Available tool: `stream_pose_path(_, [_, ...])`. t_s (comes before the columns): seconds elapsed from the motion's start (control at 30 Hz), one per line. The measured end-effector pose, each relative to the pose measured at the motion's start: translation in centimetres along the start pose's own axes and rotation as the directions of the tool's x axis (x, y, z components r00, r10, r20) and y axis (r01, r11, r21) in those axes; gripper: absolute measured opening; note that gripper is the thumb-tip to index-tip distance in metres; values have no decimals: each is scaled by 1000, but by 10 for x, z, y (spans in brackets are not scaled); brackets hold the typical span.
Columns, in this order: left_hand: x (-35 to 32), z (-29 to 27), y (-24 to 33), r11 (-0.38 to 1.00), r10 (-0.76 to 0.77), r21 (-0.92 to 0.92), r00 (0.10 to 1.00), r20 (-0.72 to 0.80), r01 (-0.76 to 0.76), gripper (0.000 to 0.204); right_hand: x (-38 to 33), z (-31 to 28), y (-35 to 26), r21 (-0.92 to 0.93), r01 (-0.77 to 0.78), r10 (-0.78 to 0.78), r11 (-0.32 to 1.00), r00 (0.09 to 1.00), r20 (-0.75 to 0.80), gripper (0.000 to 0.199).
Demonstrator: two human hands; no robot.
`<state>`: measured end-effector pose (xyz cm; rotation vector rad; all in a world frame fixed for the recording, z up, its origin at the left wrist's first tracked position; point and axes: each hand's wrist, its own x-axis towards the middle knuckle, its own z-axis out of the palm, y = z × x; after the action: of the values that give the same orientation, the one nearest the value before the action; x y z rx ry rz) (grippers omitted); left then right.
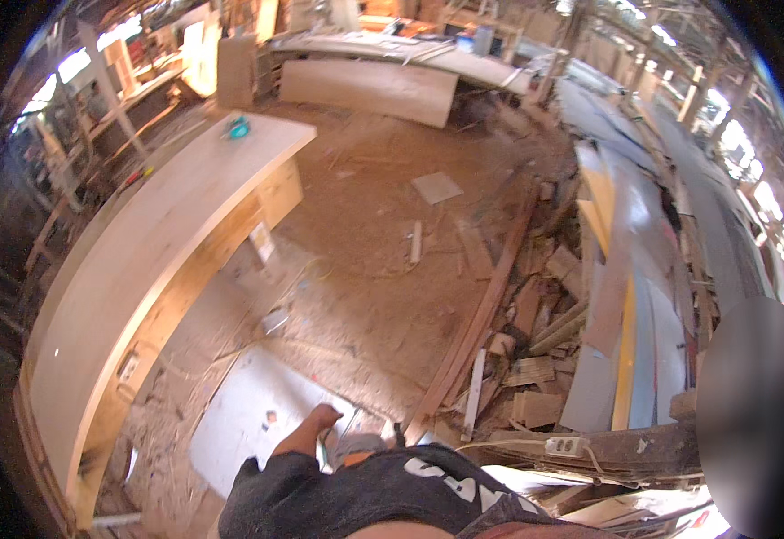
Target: The person measures and marks a large sheet of plywood using a tape measure and pencil, then positions a small wooden trim piece along the edge. They use a pneumatic nail gun to fasten the trim to the plywood, repeating the process for additional trim pieces.
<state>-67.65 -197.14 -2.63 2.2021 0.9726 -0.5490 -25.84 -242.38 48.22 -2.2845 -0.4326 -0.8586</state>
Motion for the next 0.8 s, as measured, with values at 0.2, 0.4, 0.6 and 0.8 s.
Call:
stream_pose_path(0.2, [-30, 2, 6, 953, -213, -204, 974, 77, 224, 58, -60, 18, 26, -19, -106, 108, 994, 986, 125, 42])
stream_pose_path(0.4, [-23, -19, -2, 990, -105, -96, 993, -61, 99, 56, -82, 43, 36, 14, -174, 169, 985, 970, 176, 42])
stream_pose_path(0.6, [10, -21, 20, 903, -143, -409, 990, 9, 134, 55, -92, 72, 25, -13, -194, 193, 981, 970, 145, 42])
stream_pose_path(0.8, [25, -62, 25, 886, -66, -463, 997, -50, 35, 50, -90, 125, -19, -30, -189, 191, 982, 979, 79, 41])
